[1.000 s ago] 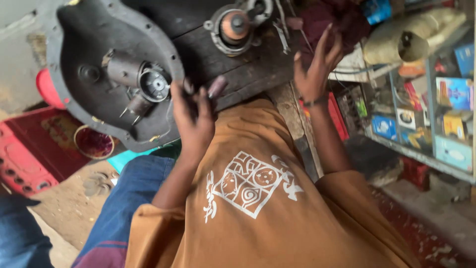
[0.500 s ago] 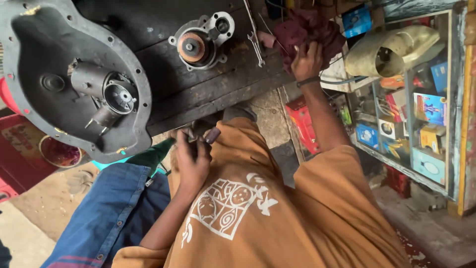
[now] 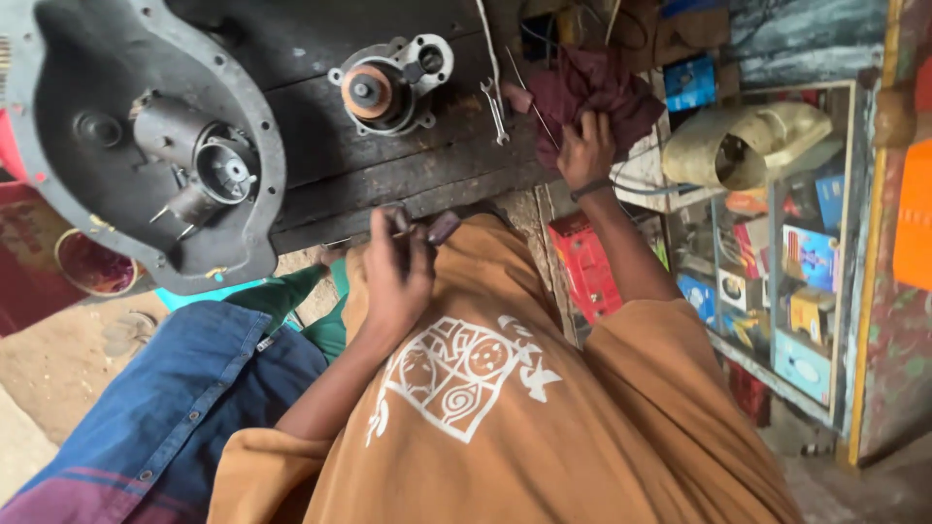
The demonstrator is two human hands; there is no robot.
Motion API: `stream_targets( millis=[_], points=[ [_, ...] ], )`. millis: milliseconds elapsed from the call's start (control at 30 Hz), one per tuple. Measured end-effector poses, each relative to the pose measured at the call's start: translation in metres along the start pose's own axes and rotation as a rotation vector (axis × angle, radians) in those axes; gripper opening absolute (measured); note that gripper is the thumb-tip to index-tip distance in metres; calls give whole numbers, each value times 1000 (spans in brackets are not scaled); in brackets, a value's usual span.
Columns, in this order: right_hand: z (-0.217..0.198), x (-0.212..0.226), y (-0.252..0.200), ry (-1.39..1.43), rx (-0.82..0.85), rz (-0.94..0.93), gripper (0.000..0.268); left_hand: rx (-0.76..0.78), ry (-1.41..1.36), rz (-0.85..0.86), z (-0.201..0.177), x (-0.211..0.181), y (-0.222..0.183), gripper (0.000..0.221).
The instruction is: The recorder is disassembling and cleaning parts of a motorcycle alternator or starter motor.
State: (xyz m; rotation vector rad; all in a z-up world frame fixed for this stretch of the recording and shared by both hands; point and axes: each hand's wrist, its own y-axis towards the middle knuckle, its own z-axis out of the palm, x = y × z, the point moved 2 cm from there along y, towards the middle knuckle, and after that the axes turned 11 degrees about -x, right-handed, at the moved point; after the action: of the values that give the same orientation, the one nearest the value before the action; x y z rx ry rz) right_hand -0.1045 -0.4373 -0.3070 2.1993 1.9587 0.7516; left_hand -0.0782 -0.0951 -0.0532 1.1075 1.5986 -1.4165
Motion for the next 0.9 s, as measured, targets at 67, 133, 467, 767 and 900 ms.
stream_targets(
  millis=[67,133,467,767,900],
  points=[
    [-13,4,0,-10,56,-111,44,-38,254,346,8,-15,4,17],
    [-20,-1,-16,8,103,-148,45,-53,245,335,12,-14,8,16],
    [-189,112,90,1427,329,488,40,21,-30,393,43,-21,9,16],
    [-202,136,142,1279,557,100,46,121,-53,463,56,-23,27,19],
    [-197,131,150,1223,597,95,41,85,46,532,63,-35,35,20]
  ],
)
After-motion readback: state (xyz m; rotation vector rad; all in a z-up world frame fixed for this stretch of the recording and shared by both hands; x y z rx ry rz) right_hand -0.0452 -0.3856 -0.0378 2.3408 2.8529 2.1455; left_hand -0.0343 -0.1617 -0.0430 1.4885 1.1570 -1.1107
